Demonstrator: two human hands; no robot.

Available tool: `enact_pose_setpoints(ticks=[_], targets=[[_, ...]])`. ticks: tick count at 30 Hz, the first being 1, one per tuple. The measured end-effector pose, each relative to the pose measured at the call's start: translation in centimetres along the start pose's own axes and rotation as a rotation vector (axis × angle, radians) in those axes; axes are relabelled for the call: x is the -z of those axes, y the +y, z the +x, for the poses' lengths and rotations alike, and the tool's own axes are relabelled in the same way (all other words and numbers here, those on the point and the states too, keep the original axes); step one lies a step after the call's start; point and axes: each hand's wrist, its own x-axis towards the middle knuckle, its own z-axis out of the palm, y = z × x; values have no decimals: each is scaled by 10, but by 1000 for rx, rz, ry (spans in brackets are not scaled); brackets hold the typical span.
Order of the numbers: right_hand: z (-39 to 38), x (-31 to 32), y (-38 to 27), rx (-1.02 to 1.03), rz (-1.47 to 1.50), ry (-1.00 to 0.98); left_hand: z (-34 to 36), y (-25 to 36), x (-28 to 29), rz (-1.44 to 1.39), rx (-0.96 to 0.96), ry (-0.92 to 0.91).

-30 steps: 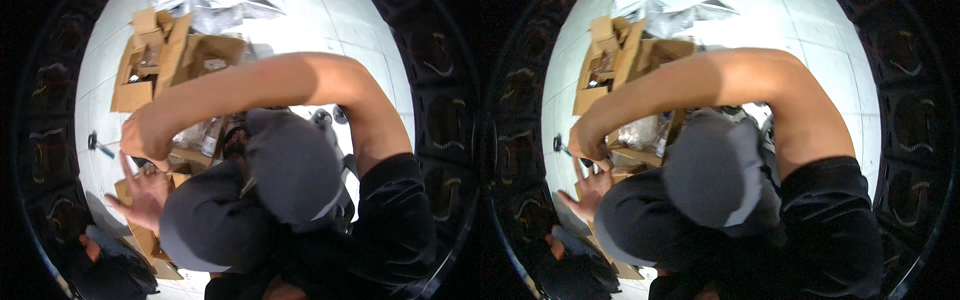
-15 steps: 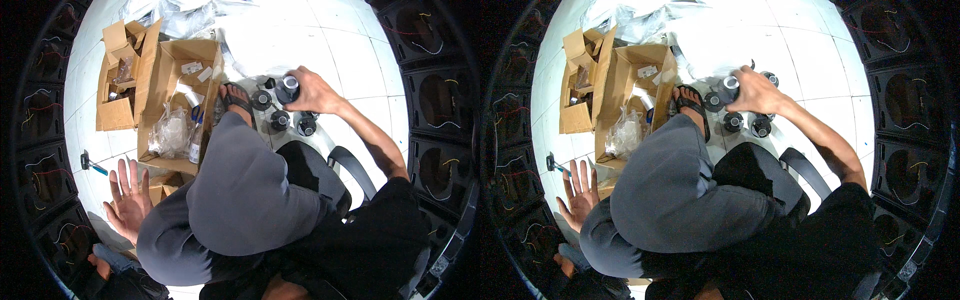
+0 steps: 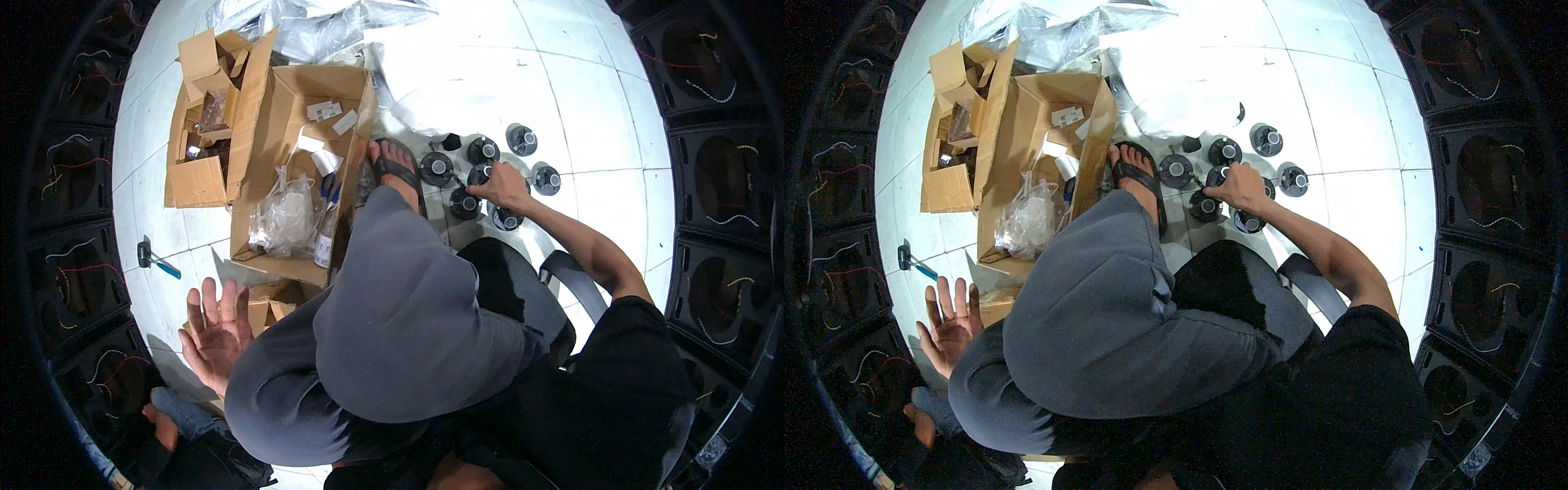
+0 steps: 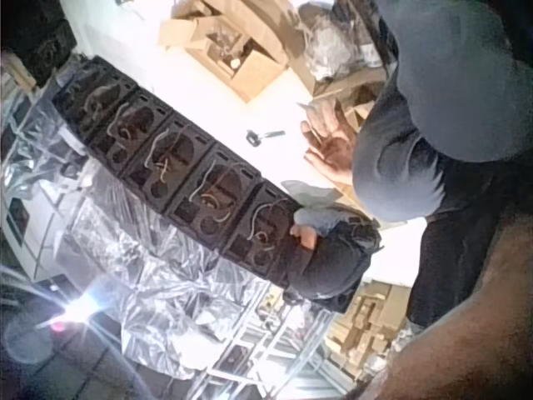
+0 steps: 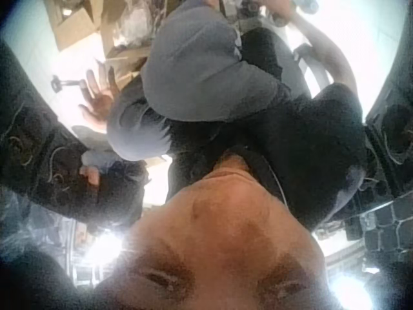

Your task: The person sits on the floor and repeatedly picks up small cylindrical electronic components from a cardboard box. They apply a small white label to each component and place them on the floor in a growing pile. The person continues this process for the duration of the clip.

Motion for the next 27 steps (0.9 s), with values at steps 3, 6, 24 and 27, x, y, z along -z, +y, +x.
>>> enact_pose_setpoints(ticks=[3,6,24,27], targets=[[2,-2,4,-25,5,15,0,-1,3,0,13,-15],[0,-12,7,8,-11,103,0,-1,1,20,16,-19],[17,58,6,228,283,18,-27,-8,-29,334,-275,698],[6,90,-34,312,499,117,-66,-2,6,236,-273,833]])
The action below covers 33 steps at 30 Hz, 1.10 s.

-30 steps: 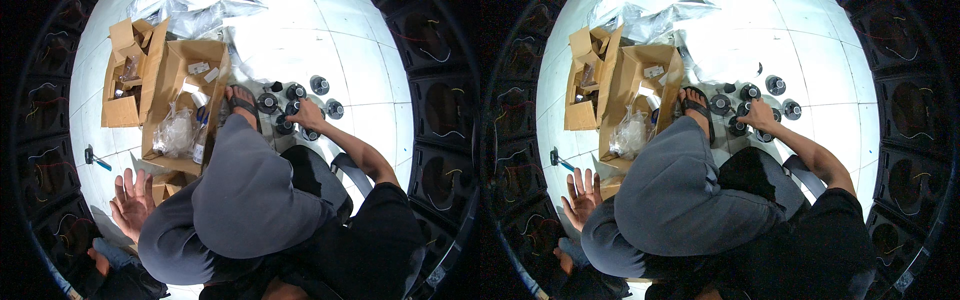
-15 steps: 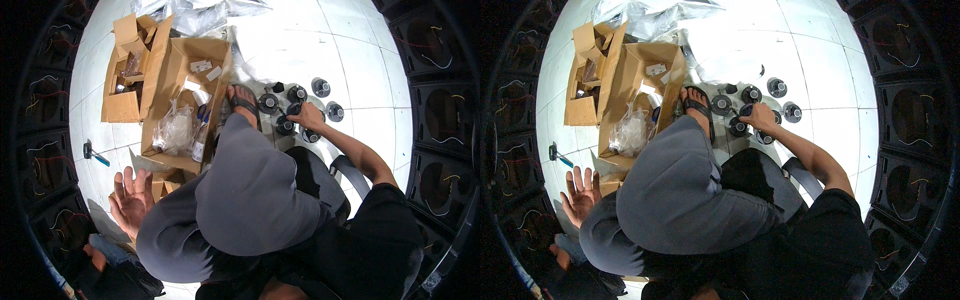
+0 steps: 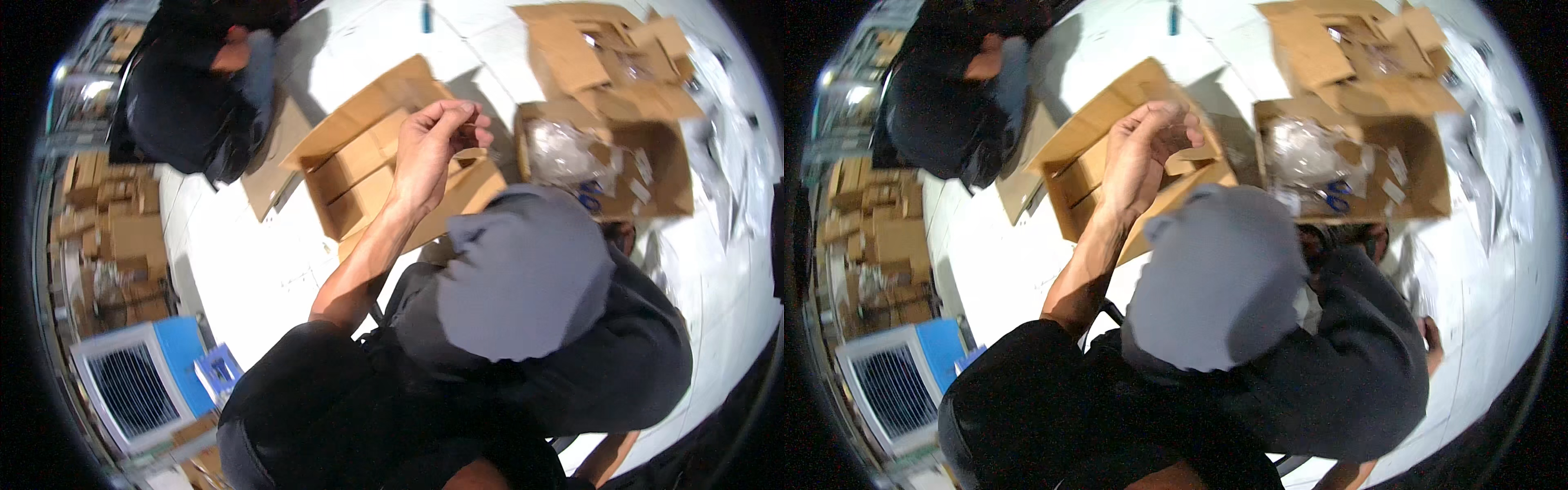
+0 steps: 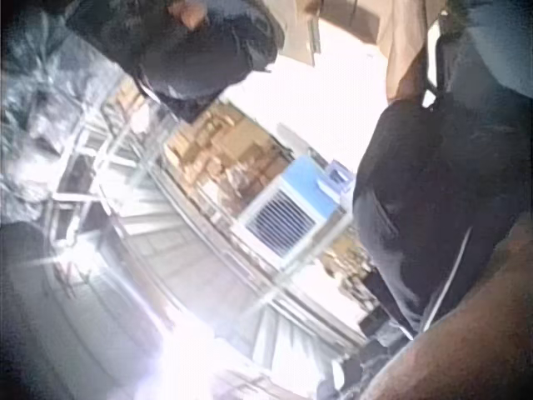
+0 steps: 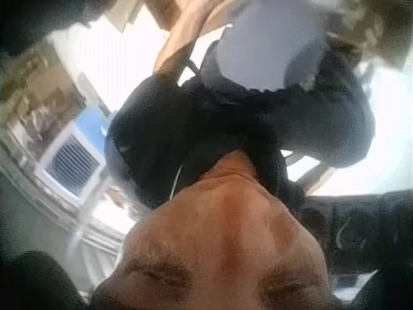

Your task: The person sits on the floor and repeatedly picks up small cylindrical electronic components from a cardboard box. They apply a small white label to each component and place them on the floor in a growing pile. The person continues this process for the duration of the clip.

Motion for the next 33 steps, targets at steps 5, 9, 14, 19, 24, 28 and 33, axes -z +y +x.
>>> enact_pose_setpoints(ticks=[5,9,14,19,24,28,33], targets=[[21,17,-137,341,-120,-119,-1,-6,113,325,-131,384],[21,2,-221,583,-184,-208,-2,-37,207,848,2,398],[-8,-30,-295,798,-436,-229,-5,-72,192,1161,146,64],[-42,-51,-317,934,-407,-363,27,-101,159,1250,86,138],[-65,-64,-314,978,-354,-574,-28,-16,155,884,77,253],[-47,-57,-306,913,-357,-620,-31,47,120,657,-12,431],[-43,-62,-299,923,-305,-724,46,53,42,502,-147,124]])
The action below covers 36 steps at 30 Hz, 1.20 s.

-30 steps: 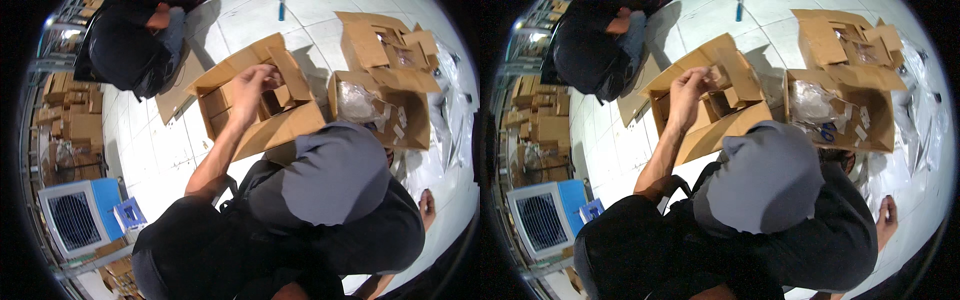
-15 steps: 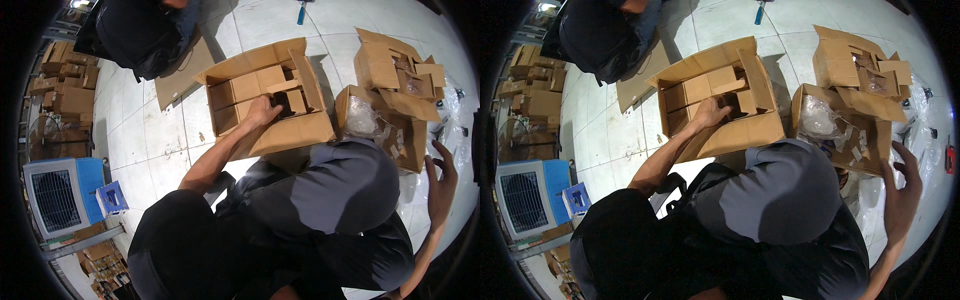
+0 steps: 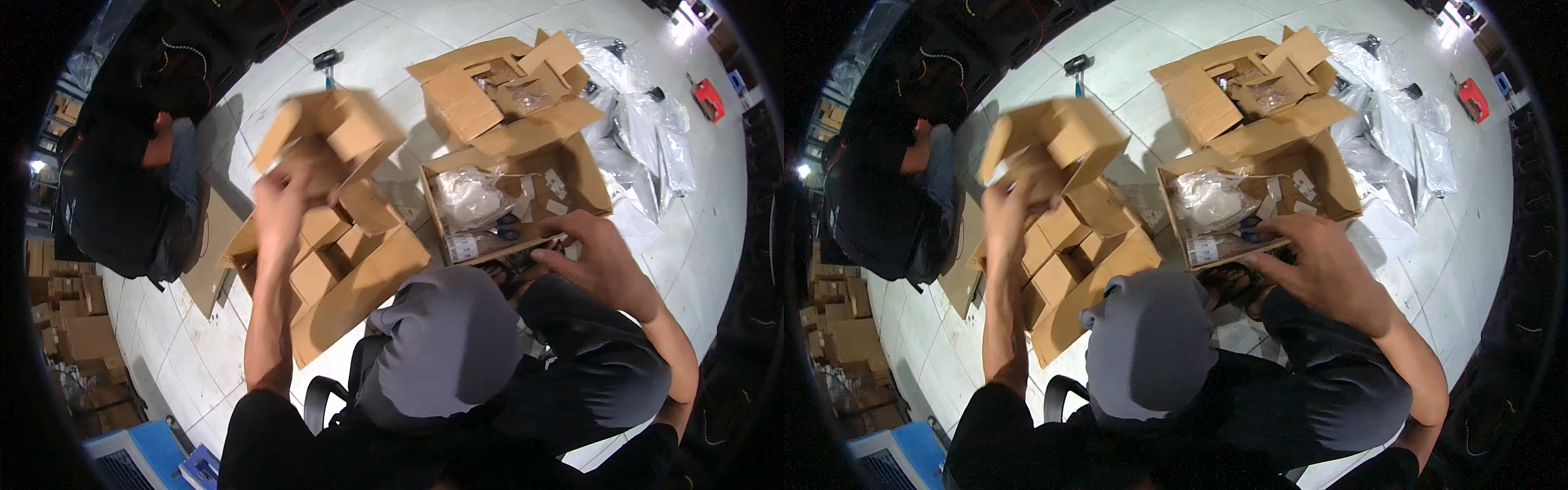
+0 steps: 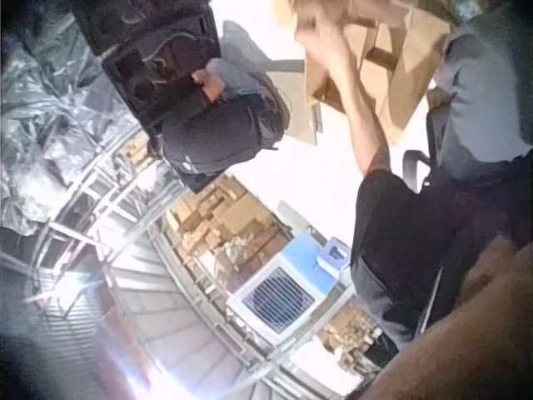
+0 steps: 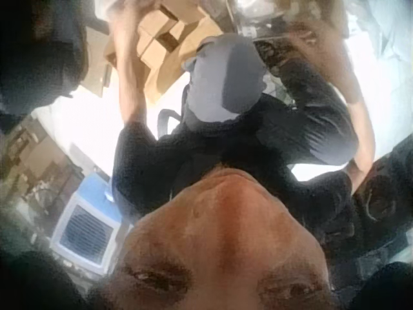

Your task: The person sits on the floor and repeatedly picks up small cylindrical electronic components from a cardboard box. They apply a small white label to each component and place them on the floor in a growing pile. The person continues this process for the duration of the clip.

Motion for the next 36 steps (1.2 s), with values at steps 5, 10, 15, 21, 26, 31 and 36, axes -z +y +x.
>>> enact_pose_setpoints(ticks=[5,10,15,21,26,31,36], targets=[[-1,0,0,-23,-42,-35,128,2,-151,-36,-95,-168],[-5,6,17,-45,13,-5,203,-19,-305,247,-111,58],[-8,15,18,-62,54,-3,198,-33,-344,76,213,-85],[-4,19,13,-152,151,-17,205,-77,-266,579,-342,-308],[-17,13,19,-118,213,77,126,-72,-194,783,-534,-346],[-9,6,14,-74,96,76,44,-95,-40,640,-262,64],[-4,5,7,-162,122,19,18,-198,67,1013,-30,47]])
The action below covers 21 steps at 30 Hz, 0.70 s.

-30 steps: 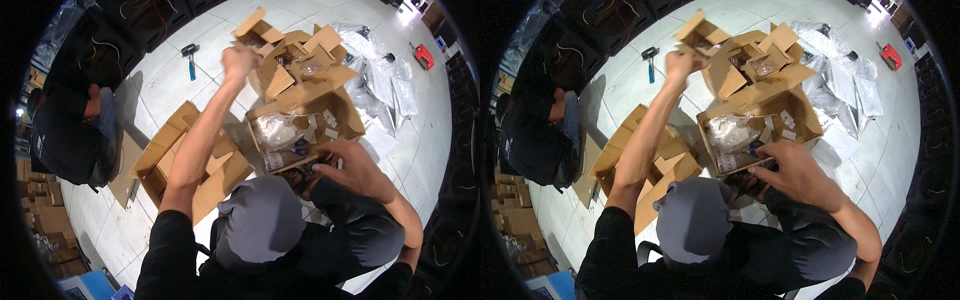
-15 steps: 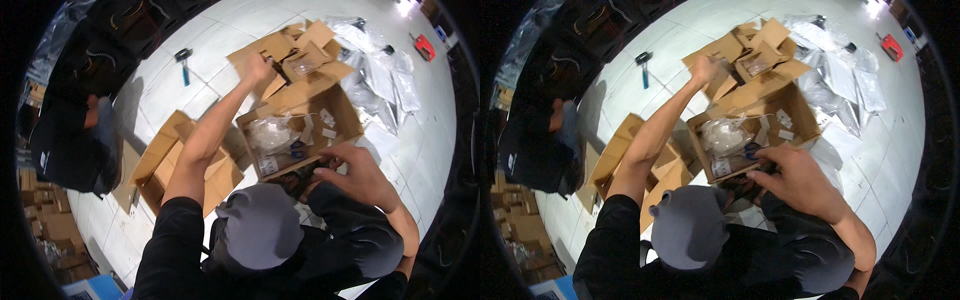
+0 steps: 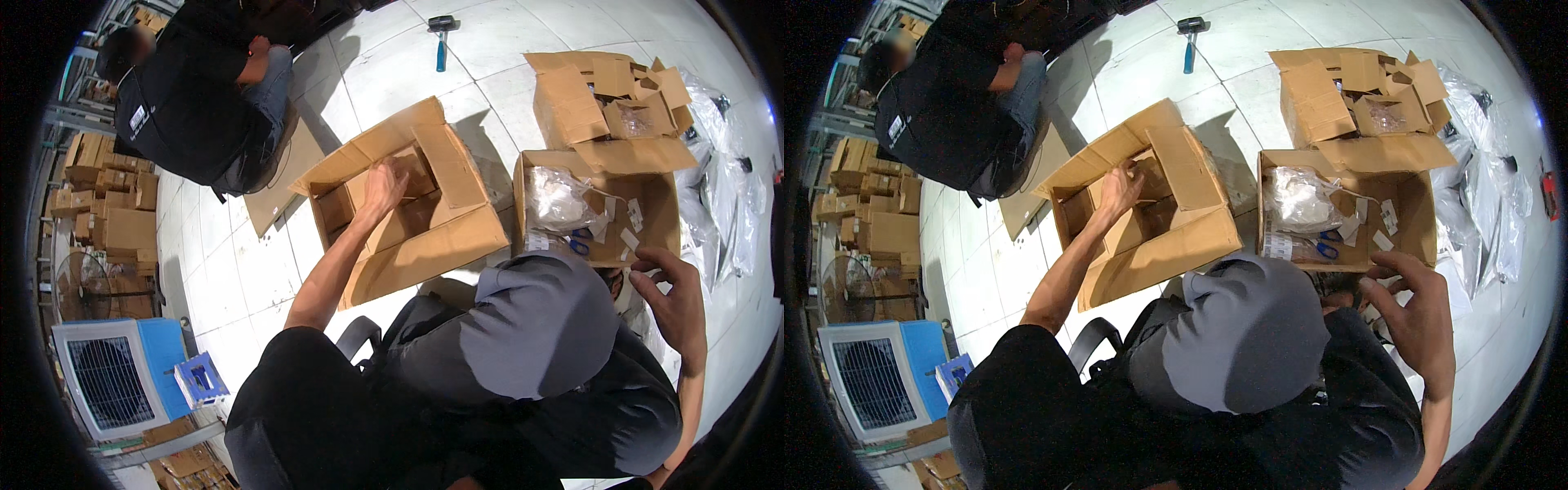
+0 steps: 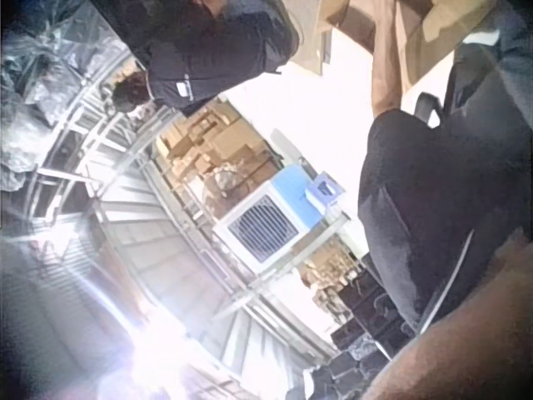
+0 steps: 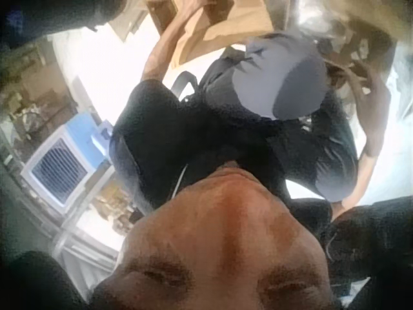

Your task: The person sits on the floor and repeatedly picks up small cylindrical electronic components from a cardboard box. They apply a small white label to each component and place them on the floor in a growing pile. The person continues this process for the duration of the clip.

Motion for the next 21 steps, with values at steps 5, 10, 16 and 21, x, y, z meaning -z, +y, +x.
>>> enact_pose_setpoints(ticks=[5,10,16,21], targets=[[-1,1,-7,-74,-55,-35,2,-4,-23,162,-111,58],[1,-2,-2,-67,-37,-49,13,-16,-1,304,-92,-161],[-4,2,-2,-106,-57,-7,9,-5,-19,409,-179,-71],[1,-1,-2,-77,-73,-51,-14,13,22,345,-122,-37]])
